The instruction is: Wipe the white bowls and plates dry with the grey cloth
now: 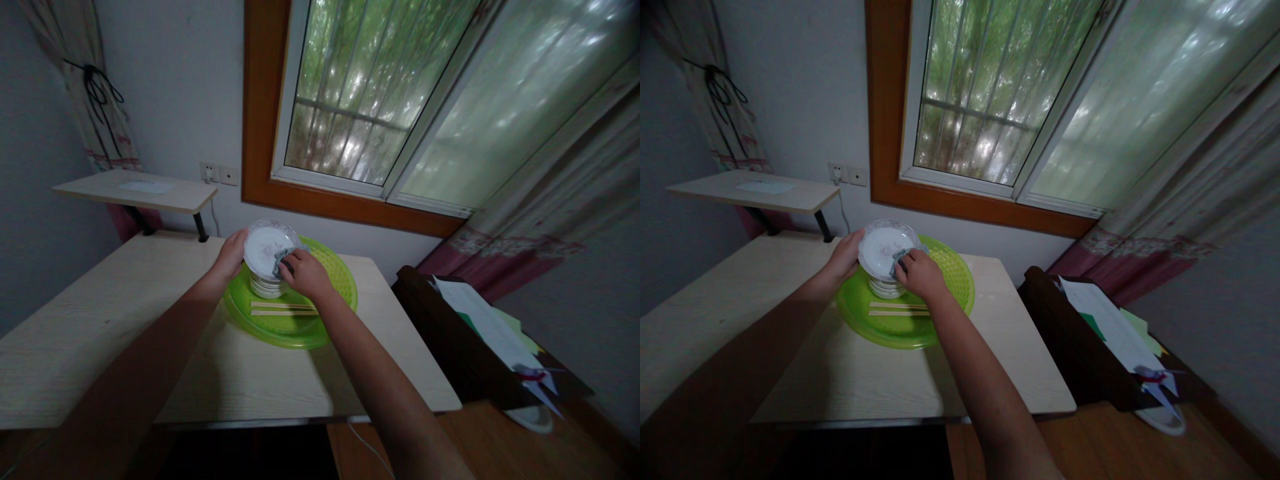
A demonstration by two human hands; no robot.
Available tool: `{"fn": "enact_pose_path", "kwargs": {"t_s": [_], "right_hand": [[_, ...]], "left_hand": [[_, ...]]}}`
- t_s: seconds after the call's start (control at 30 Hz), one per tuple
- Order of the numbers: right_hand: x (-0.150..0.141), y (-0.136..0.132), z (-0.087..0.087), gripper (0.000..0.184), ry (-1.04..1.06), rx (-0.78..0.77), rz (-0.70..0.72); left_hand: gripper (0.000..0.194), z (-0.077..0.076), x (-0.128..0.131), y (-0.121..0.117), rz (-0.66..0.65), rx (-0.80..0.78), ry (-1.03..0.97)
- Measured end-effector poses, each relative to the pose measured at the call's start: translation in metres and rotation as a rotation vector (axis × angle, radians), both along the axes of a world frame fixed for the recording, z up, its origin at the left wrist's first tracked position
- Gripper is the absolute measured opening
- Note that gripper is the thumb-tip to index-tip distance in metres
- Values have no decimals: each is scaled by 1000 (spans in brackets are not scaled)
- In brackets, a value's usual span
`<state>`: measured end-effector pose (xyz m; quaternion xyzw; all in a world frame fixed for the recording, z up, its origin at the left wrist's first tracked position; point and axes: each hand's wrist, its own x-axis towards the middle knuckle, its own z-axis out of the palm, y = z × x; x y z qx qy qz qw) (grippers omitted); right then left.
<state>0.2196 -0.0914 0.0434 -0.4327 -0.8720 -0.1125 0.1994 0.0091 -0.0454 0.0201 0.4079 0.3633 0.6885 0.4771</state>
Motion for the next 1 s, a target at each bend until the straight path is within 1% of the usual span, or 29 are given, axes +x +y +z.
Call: {"fn": "enact_pose_path", "kwargs": {"t_s": [0.13, 0.3, 0.37, 0.47, 0.57, 0.63, 0.8, 0.9, 1.0], "right_hand": [[0, -4, -1, 35, 29, 19, 157], [-3, -5, -4, 34, 44, -5, 434], [-5, -6, -5, 36, 65, -1, 500], [-9, -7, -5, 39, 65, 37, 536], [-13, -7, -5, 41, 45, 74, 516], [-15, -6, -5, 42, 49, 90, 475], [-18, -5, -1, 46, 25, 116, 291], [-17, -7, 3, 46, 2, 113, 184], [-15, -7, 5, 48, 0, 120, 128]], "left_hand": [[44, 3, 1, -4, -21, 24, -10], [40, 3, 0, -5, -21, 6, 20], [38, 2, 0, -4, -35, -2, 36], [33, 2, 1, -2, -51, -49, 72], [29, 2, 2, 1, -75, -105, 97], [29, 2, 4, 3, -129, -124, 97], [32, -1, 8, 6, -272, -84, 81], [35, 0, 9, 3, -290, -69, 93], [33, 4, 9, 0, -274, -84, 105]]}}
